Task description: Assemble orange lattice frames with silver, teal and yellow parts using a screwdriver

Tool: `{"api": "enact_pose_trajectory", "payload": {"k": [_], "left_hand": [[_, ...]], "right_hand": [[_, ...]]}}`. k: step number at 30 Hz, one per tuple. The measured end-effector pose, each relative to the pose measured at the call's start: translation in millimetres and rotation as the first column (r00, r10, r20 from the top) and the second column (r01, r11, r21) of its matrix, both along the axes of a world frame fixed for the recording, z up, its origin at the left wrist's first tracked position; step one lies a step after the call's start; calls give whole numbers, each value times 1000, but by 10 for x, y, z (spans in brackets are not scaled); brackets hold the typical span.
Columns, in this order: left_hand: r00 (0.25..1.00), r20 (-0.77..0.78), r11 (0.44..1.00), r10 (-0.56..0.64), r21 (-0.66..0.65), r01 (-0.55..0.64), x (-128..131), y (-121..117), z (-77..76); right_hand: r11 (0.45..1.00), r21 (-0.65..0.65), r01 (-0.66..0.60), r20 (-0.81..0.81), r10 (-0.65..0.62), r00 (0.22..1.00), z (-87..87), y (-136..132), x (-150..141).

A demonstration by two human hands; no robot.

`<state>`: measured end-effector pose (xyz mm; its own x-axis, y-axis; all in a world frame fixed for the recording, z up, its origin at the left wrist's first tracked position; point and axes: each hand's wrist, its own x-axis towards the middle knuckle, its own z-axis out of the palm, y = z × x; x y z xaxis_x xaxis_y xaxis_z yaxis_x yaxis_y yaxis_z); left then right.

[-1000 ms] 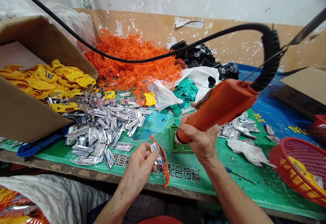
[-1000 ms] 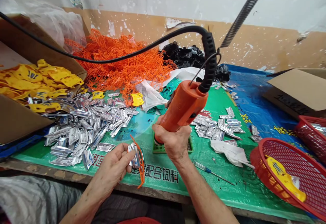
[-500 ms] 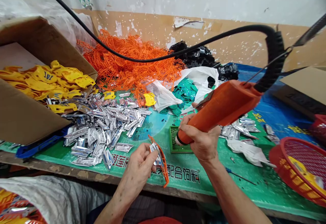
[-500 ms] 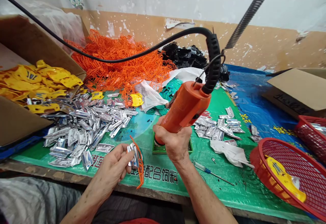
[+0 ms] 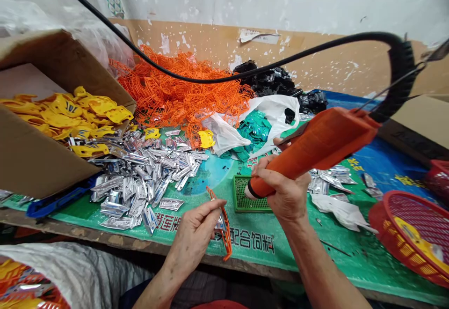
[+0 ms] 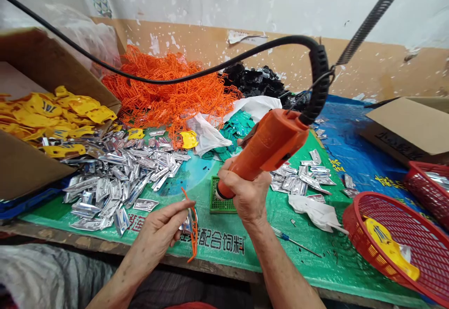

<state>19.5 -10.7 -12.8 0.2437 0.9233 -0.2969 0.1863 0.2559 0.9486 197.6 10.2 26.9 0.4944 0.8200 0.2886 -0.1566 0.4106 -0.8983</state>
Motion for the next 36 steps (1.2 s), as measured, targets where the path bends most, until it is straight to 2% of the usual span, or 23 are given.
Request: {"api": "enact_pose_trajectory", "payload": {"k": [4,8,13,18,24,36], "left_hand": [[999,-29,999,-21,39,22,41,12,32],[999,-16,999,-38,3,38,111,33,62],[996,29,997,-79,-19,80,184,30,79],[994,32,994,-107,33,106,199,-7,119],[993,21,982,-113,156,109,154,-20,153],[994,22,979,-109,174,104,152,-2,111]], "right_hand": [[1000,21,-11,-65,13,998,120,-39,33],[996,81,-36,-88,43,995,244,-70,29],[986,127,-111,-83,123,989,372,-168,-51],[968,143,-206,-82,219,972,468,-293,-135],[952,167,-257,-78,273,959,495,-315,-168],[961,151,-231,-81,245,966,461,-272,-165]]}}
